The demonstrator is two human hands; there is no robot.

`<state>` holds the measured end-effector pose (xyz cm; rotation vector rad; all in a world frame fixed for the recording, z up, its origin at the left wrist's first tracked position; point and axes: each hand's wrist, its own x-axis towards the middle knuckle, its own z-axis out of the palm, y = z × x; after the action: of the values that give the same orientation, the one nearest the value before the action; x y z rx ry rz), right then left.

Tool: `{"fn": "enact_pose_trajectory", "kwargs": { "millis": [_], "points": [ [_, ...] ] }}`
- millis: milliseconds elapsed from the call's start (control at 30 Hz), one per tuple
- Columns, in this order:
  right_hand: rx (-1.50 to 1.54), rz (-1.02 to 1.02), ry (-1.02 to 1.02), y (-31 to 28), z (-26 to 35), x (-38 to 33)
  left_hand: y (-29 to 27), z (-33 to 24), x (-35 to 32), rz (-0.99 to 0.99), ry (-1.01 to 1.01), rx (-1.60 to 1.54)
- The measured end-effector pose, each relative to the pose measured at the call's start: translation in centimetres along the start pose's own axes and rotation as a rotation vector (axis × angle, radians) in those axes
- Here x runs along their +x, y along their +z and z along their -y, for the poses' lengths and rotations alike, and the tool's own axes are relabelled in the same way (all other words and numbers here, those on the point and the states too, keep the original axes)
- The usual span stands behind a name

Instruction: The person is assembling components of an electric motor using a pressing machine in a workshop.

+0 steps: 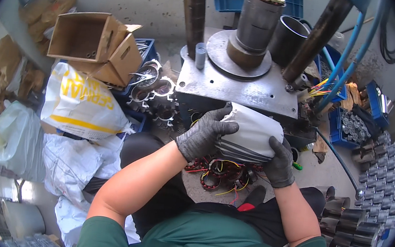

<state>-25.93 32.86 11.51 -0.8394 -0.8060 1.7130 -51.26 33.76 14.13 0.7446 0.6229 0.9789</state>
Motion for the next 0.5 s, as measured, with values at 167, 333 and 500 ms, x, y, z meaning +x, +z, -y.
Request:
{"fn": "enact_pose_trajectory", "kwargs": {
  "millis": [167,333,500],
  "points": [
    [0.187,-0.039,0.085,-1.8,1.7,1.3,0.8,-0.1,0.5,0.114,-0.036,0.499],
    [0.231,-0.126,0.188,-3.3,2.8,2.0,-0.1,0.9,1.9,0.299,0.509,1.623],
    [0.221,-0.174,0.256,-3.1,3.3,2.1,-0.2,1.2,1.6,0.185,0.396,1.797]
  ]
}}
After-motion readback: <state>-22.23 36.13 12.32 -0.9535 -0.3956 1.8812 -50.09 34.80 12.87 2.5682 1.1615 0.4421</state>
